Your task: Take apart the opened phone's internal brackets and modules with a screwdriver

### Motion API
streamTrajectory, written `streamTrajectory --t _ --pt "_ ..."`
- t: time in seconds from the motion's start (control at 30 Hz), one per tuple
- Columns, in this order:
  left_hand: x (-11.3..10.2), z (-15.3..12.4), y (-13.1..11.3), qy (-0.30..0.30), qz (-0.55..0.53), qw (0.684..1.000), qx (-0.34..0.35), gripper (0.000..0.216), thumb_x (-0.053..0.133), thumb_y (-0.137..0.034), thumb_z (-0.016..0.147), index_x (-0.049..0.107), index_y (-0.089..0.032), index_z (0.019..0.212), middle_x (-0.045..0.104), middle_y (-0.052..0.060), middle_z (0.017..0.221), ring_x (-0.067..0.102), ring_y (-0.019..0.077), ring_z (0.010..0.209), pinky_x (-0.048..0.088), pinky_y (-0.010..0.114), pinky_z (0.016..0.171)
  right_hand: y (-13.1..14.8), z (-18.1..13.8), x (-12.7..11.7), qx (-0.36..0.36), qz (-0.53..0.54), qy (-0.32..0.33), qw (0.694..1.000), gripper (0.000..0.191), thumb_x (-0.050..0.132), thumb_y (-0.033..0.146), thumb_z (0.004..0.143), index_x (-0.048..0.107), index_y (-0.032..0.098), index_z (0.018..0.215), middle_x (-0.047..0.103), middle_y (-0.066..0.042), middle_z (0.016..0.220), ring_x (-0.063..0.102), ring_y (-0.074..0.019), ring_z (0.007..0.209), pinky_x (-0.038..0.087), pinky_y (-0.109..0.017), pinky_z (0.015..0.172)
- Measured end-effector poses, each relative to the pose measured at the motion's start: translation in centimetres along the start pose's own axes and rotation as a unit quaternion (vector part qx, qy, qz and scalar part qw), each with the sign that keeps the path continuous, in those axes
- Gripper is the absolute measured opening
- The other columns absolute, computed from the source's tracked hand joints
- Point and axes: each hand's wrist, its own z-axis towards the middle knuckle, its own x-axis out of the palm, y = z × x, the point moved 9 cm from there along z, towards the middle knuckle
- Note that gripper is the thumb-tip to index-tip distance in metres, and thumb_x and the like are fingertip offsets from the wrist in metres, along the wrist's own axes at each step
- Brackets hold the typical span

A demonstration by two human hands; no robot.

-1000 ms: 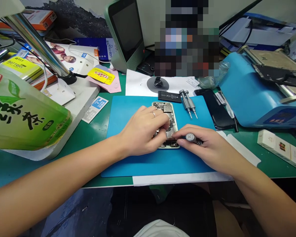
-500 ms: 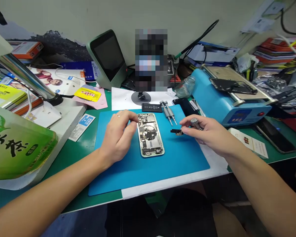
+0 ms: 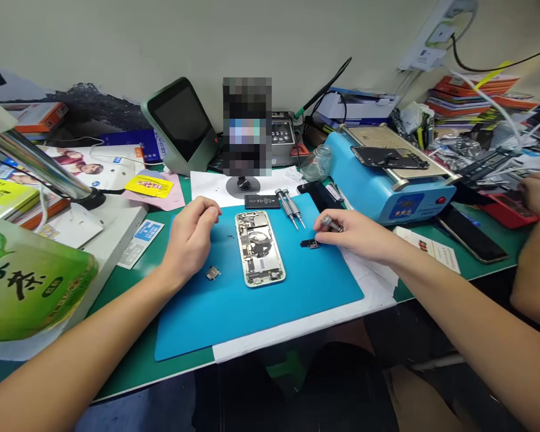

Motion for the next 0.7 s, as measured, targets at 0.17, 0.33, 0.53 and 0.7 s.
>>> streamTrajectory --t 0.17,0.33,0.53,0.7 --pt "0.5 0.1 -0.6 0.016 0.019 0.999 0.025 0.022 0.042 -0.035 0.098 0.055 -0.024 0.085 0.064 0.002 0.083 0.059 0.0216 0.083 0.045 0.036 0.078 -0.1 -0.2 -0.1 -0.006 -0.039 -0.037 0.999 0.032 0.074 0.052 0.079 0.074 0.022 0.090 0.073 -0.008 0.094 0.066 -0.0267 0.088 0.047 -0.035 0.072" --pt "0.4 0.2 -0.7 0.019 0.019 0.999 0.024 0.023 0.041 -0.035 0.099 0.055 -0.023 0.085 0.065 0.003 0.084 0.059 0.0212 0.083 0.044 0.036 0.079 0.0 -2.8 -1.9 0.011 0.035 -0.139 0.990 0.046 0.066 0.058 0.087 0.074 0.027 0.120 0.070 -0.008 0.102 0.061 -0.0222 0.081 0.045 -0.033 0.062" --pt "0.7 0.2 -0.7 0.023 0.016 0.999 0.017 0.024 0.041 -0.035 0.100 0.056 -0.023 0.086 0.065 0.003 0.085 0.059 0.0212 0.083 0.045 0.036 0.078 2.1 -3.7 -1.9 -0.003 0.161 -0.073 0.984 0.058 0.076 0.054 0.084 0.071 0.024 0.133 0.070 -0.005 0.086 0.067 -0.0197 0.073 0.058 -0.034 0.064" --pt "0.7 0.3 -0.7 0.021 0.011 1.000 0.020 0.024 0.042 -0.034 0.100 0.056 -0.023 0.085 0.064 0.002 0.083 0.059 0.0205 0.081 0.044 0.034 0.074 3.6 0.9 -2.6 -0.019 -0.135 -0.083 0.987 0.051 0.046 0.038 0.102 0.057 0.024 0.149 0.070 -0.011 0.115 0.075 -0.0235 0.086 0.062 -0.036 0.071"
